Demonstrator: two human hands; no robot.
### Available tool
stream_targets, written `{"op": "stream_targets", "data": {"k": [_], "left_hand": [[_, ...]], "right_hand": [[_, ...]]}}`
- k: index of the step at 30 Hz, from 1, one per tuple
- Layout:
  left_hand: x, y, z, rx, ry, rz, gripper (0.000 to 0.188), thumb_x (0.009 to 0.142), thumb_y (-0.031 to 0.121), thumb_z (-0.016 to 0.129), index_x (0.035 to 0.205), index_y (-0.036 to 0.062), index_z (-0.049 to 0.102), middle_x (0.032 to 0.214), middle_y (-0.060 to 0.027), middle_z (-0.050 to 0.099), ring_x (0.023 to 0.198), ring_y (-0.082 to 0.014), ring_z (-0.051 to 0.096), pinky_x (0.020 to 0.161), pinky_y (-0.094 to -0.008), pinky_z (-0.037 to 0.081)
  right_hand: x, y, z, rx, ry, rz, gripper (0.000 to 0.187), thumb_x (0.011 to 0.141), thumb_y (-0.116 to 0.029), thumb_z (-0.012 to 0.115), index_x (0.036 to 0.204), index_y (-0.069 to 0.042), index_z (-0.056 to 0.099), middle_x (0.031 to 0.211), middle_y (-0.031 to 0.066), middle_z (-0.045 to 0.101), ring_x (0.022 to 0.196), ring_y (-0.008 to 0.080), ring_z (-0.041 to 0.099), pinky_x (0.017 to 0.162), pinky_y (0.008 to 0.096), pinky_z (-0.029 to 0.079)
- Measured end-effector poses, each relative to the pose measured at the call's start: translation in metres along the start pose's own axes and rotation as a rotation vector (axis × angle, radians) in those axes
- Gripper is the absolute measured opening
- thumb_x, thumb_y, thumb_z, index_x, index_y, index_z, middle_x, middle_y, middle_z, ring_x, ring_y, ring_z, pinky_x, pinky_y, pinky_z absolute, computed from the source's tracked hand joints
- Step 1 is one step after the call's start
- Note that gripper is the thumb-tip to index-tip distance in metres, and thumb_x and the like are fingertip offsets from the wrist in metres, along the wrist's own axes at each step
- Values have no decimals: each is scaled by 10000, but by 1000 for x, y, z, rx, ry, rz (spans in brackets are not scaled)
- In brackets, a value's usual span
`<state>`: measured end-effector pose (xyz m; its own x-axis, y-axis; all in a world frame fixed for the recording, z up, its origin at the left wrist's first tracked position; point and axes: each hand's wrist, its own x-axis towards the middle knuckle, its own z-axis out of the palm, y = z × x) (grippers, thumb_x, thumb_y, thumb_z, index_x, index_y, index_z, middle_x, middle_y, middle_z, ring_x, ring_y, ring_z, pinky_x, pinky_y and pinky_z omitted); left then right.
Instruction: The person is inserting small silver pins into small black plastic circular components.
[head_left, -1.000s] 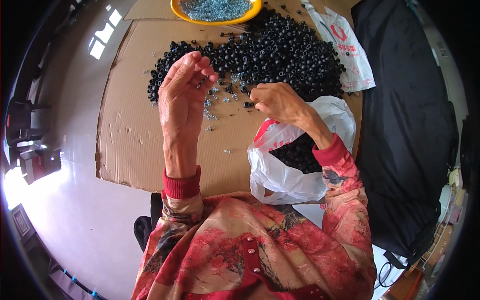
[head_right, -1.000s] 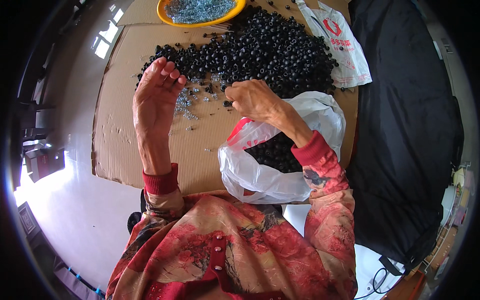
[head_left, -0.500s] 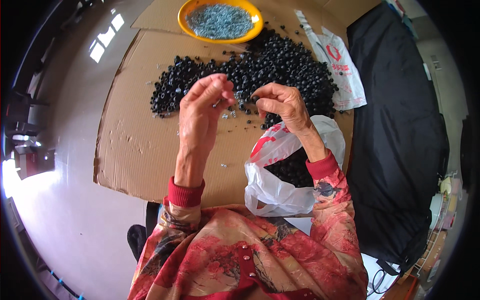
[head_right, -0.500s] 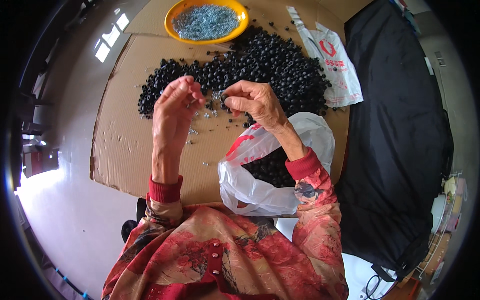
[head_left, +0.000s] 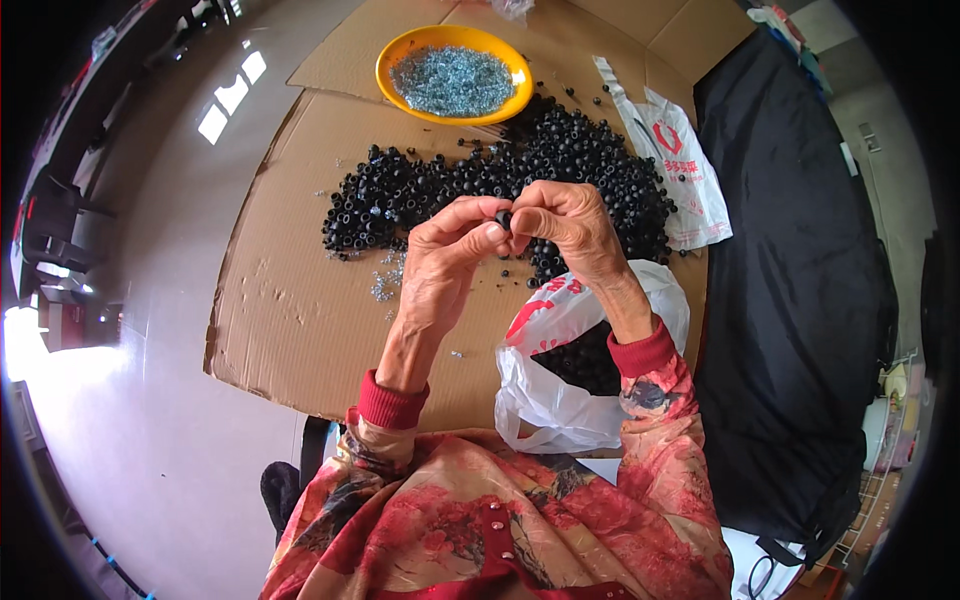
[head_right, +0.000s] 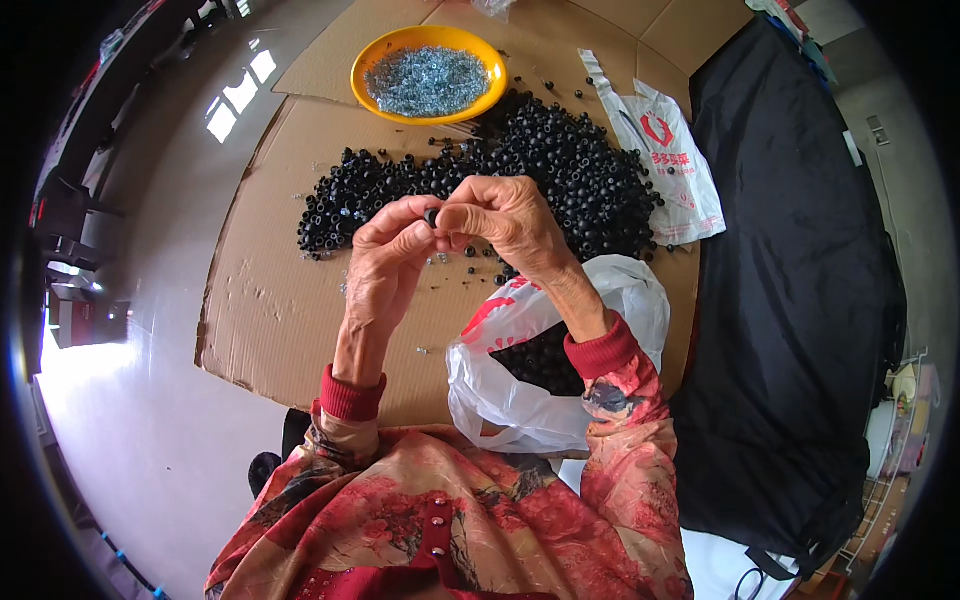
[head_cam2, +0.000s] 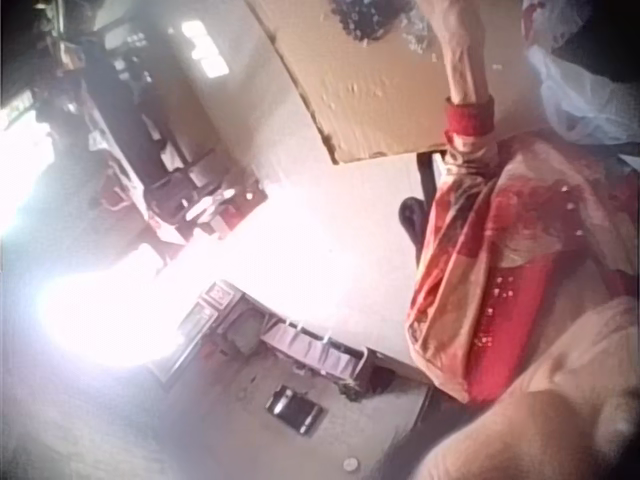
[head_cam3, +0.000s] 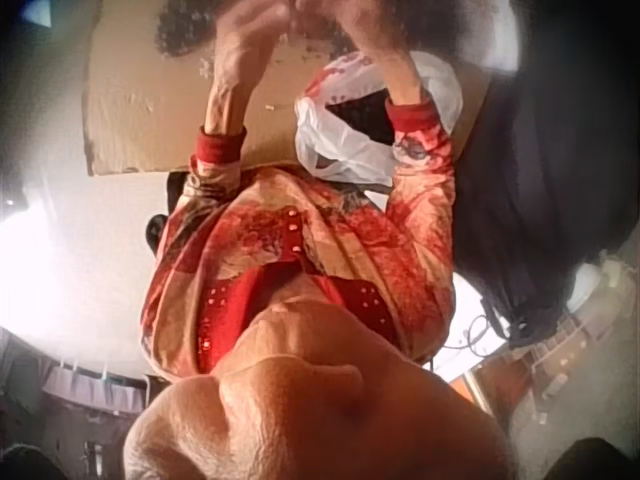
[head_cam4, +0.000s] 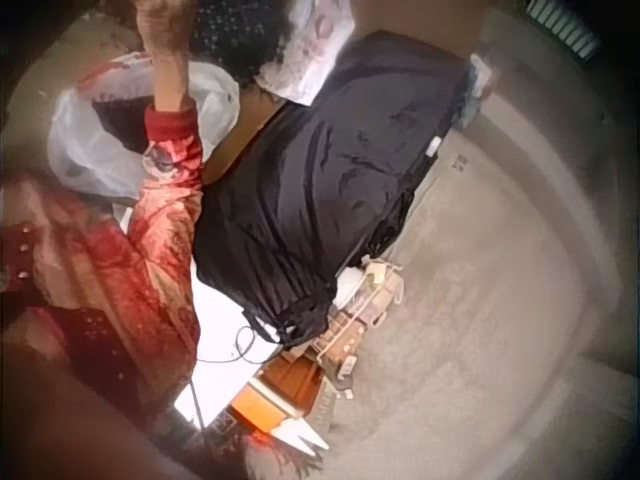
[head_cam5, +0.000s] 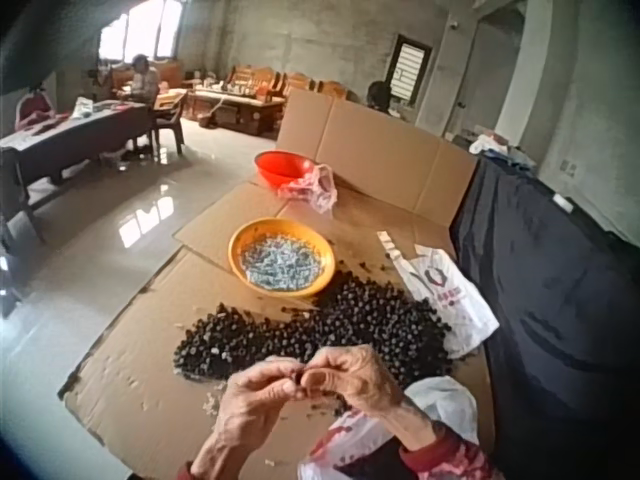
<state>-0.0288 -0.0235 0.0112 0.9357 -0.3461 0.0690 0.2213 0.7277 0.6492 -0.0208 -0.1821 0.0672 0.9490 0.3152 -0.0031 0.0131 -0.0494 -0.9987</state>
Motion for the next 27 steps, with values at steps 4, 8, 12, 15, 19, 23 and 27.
{"op": "stream_targets", "data": {"k": [4, 8, 12, 15, 19, 23, 27], "left_hand": [[3, -1, -4, -406, 5, -143, 185, 820, 69, 607, 991, -1, 591, 895, -61, 614, 810, -141, 579, 759, -294, 483], [6, -1, -15, -362, -13, -110, 159, 830, 43, 580, 984, 3, 588, 909, -53, 619, 827, -142, 585, 765, -303, 486], [9, 9, -16, -291, -4, -60, 191, 830, 19, 564, 1017, -15, 577, 943, -82, 620, 819, -174, 609, 756, -329, 496], [9, 16, -14, -324, -22, -59, 182, 851, 66, 546, 1007, -24, 576, 923, -106, 618, 776, -182, 600, 729, -327, 500], [9, 19, -22, -327, 32, -33, 185, 855, 102, 549, 987, -23, 578, 897, -104, 612, 748, -181, 587, 717, -321, 496], [9, 19, -38, -248, -37, 30, 208, 858, 142, 531, 1016, 8, 543, 902, -65, 588, 806, -159, 550, 802, -364, 467], [12, 18, -43, -295, -2, 37, 163, 865, 145, 522, 968, 24, 556, 913, -71, 592, 816, -157, 545, 801, -354, 459]], "right_hand": [[-3, -6, 8, -319, 154, -255, 222, 743, -179, 711, 874, -22, 625, 703, 36, 620, 592, 71, 549, 509, 214, 426], [8, -27, 16, -775, 29, -431, 236, 702, -96, 685, 930, -66, 631, 659, 63, 561, 560, 162, 554, 514, 280, 447], [22, -30, 17, -915, -99, -687, 214, 709, -60, 669, 921, -67, 637, 707, 52, 593, 634, 213, 570, 575, 301, 454], [31, -24, 17, -782, -125, -637, 206, 733, -14, 643, 932, -65, 636, 729, 51, 611, 618, 164, 589, 572, 266, 466], [35, -15, 25, -664, -110, -593, 197, 748, -2, 634, 937, -58, 633, 722, 47, 610, 619, 116, 582, 573, 239, 467], [32, 12, 5, -634, 41, -318, 153, 725, -64, 639, 875, -53, 611, 679, 74, 590, 587, 193, 582, 554, 298, 470], [13, 72, -8, -856, -137, -281, 67, 733, -56, 596, 787, -28, 568, 657, 74, 563, 580, 206, 564, 549, 309, 459]]}}
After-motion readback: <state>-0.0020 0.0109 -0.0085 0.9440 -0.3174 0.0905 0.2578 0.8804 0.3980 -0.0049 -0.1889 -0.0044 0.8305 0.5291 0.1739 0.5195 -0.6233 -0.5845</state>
